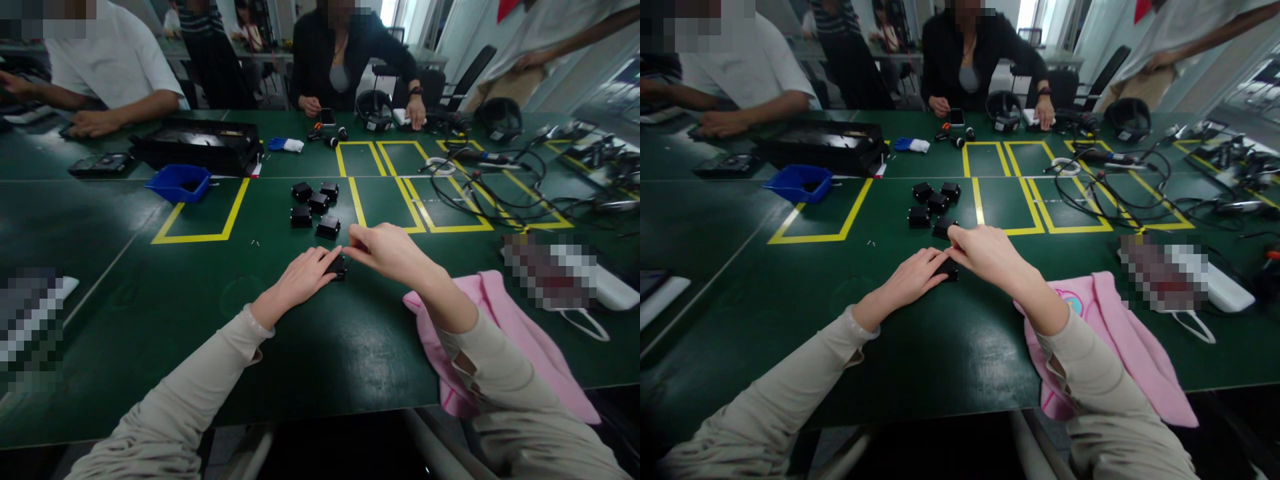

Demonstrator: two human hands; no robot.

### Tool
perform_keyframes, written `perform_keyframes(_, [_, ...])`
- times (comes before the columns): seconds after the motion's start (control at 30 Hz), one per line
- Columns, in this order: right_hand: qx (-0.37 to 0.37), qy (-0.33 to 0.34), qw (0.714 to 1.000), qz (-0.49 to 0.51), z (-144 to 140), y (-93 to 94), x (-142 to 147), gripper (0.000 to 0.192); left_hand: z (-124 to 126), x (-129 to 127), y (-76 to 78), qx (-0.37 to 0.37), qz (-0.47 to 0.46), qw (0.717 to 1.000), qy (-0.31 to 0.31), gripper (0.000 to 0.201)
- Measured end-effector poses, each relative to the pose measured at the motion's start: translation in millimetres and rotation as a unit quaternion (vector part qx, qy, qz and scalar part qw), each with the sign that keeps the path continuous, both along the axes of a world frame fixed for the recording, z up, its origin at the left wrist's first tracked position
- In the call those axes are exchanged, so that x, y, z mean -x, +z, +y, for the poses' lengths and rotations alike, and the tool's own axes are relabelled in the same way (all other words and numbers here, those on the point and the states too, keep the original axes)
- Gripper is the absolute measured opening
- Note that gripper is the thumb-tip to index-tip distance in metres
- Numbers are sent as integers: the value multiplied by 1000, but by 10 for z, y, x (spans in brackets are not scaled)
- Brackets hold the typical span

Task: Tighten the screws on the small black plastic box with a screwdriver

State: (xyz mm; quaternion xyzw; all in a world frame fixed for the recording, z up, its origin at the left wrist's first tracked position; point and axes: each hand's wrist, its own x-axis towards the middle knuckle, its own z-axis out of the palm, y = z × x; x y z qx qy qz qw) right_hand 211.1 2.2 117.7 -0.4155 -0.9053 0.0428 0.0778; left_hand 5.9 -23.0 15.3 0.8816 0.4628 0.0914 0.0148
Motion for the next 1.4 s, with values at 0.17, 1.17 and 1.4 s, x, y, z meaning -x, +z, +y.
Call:
perform_keyframes(0.17, [10, -3, 1000, -10, -5, -8, 2, 20, 0, -5, 6, 0, 0, 1000, 2, 54])
perform_keyframes(1.17, [33, 4, 999, 22, -14, 1, 12, 26, 20, 0, -9, -2, -16, 1000, 6, 51])
perform_keyframes(1.4, [22, 1, 1000, 11, -15, 6, 9, 24, 24, 4, -14, 4, -19, 1000, 8, 55])
